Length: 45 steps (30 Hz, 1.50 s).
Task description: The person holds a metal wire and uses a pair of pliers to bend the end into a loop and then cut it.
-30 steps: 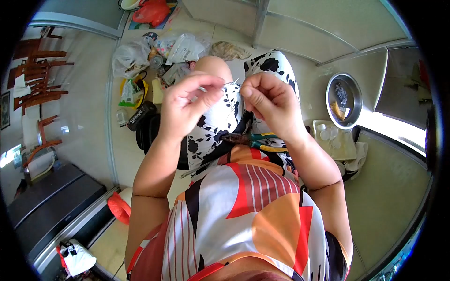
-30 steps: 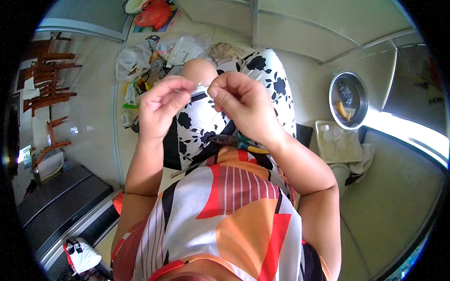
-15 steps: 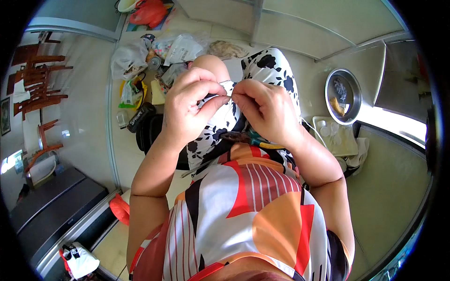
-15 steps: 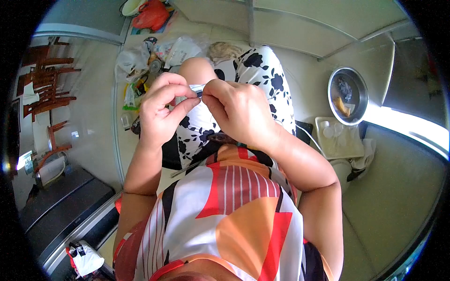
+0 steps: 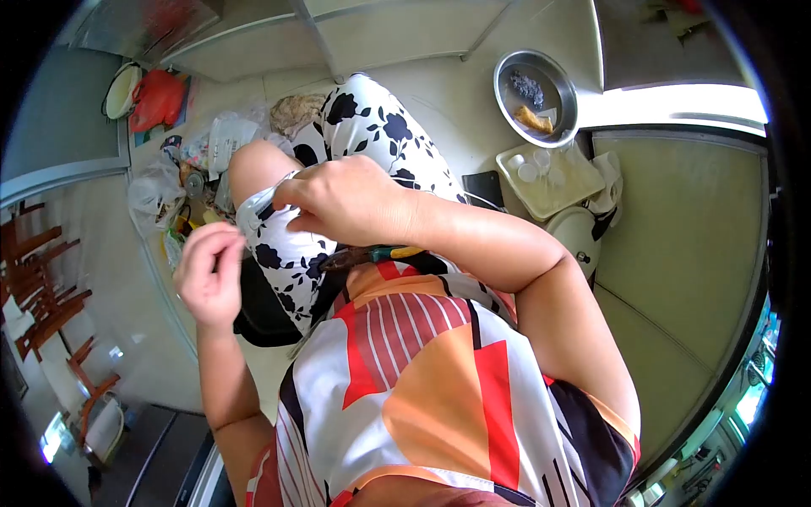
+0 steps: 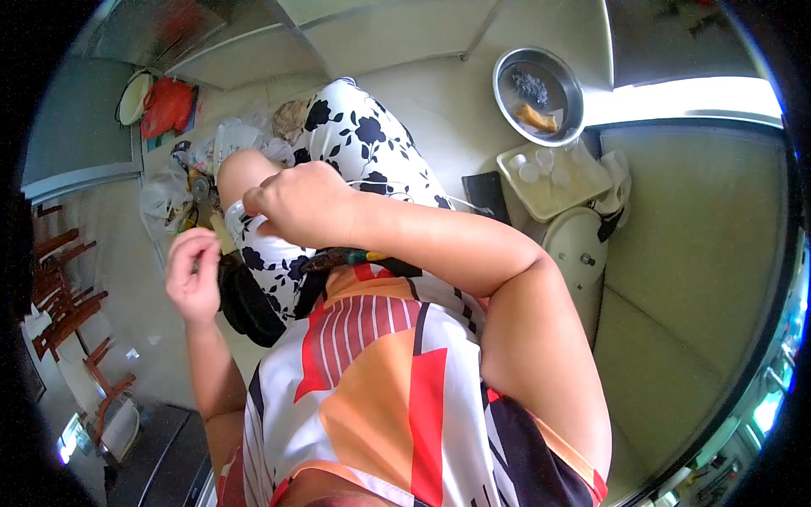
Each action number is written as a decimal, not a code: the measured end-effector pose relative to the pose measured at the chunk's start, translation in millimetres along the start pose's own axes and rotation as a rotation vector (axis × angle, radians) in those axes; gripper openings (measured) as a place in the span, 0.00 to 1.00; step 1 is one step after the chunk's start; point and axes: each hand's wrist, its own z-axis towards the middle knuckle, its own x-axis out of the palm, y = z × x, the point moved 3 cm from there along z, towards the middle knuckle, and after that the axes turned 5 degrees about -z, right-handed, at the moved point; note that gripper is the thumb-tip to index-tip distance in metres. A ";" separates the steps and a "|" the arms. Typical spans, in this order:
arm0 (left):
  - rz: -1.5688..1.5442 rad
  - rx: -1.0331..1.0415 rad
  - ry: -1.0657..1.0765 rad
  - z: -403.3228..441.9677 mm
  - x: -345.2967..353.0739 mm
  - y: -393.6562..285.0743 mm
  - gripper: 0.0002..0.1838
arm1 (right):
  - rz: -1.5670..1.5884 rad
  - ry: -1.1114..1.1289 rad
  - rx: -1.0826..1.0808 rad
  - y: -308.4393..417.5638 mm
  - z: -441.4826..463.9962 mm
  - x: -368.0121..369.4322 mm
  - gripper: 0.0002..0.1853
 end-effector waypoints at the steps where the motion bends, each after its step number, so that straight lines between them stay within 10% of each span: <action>1: -0.122 -0.111 -0.080 -9.4 -8.0 13.3 0.07 | -0.099 0.057 -0.001 -4.4 -2.9 -1.2 0.09; 13: -0.323 -0.675 -0.383 -117.4 -72.9 90.6 0.04 | -0.487 -0.166 -0.063 -54.3 -39.3 -23.2 0.06; 20: -0.580 -0.719 -0.083 -130.3 -69.4 91.6 0.05 | 0.679 0.449 0.044 -113.7 -62.6 -19.4 0.07; 23: -0.550 -0.848 -0.137 -143.4 -73.3 107.4 0.04 | 0.593 0.394 0.276 -110.0 -61.2 -29.9 0.06; 28: -0.293 -1.022 -0.030 -168.8 -106.4 120.9 0.09 | 0.259 0.130 0.040 -93.0 -70.8 -25.1 0.05; 33: 0.555 -0.633 0.160 -57.2 -56.9 34.8 0.31 | -0.020 -0.047 -0.132 -50.3 -59.9 15.4 0.04; 36: 0.328 -0.242 0.493 29.1 49.3 -48.8 0.33 | 0.039 -0.081 -0.225 -44.7 -49.0 10.4 0.04; 40: -0.042 -0.622 0.575 39.6 110.9 -36.3 0.25 | 0.168 -0.133 -0.191 -67.2 -51.3 -18.6 0.05; 45: -0.006 -0.155 0.487 44.6 119.2 -31.2 0.09 | 0.392 -0.066 -0.074 -100.7 -66.4 -26.1 0.08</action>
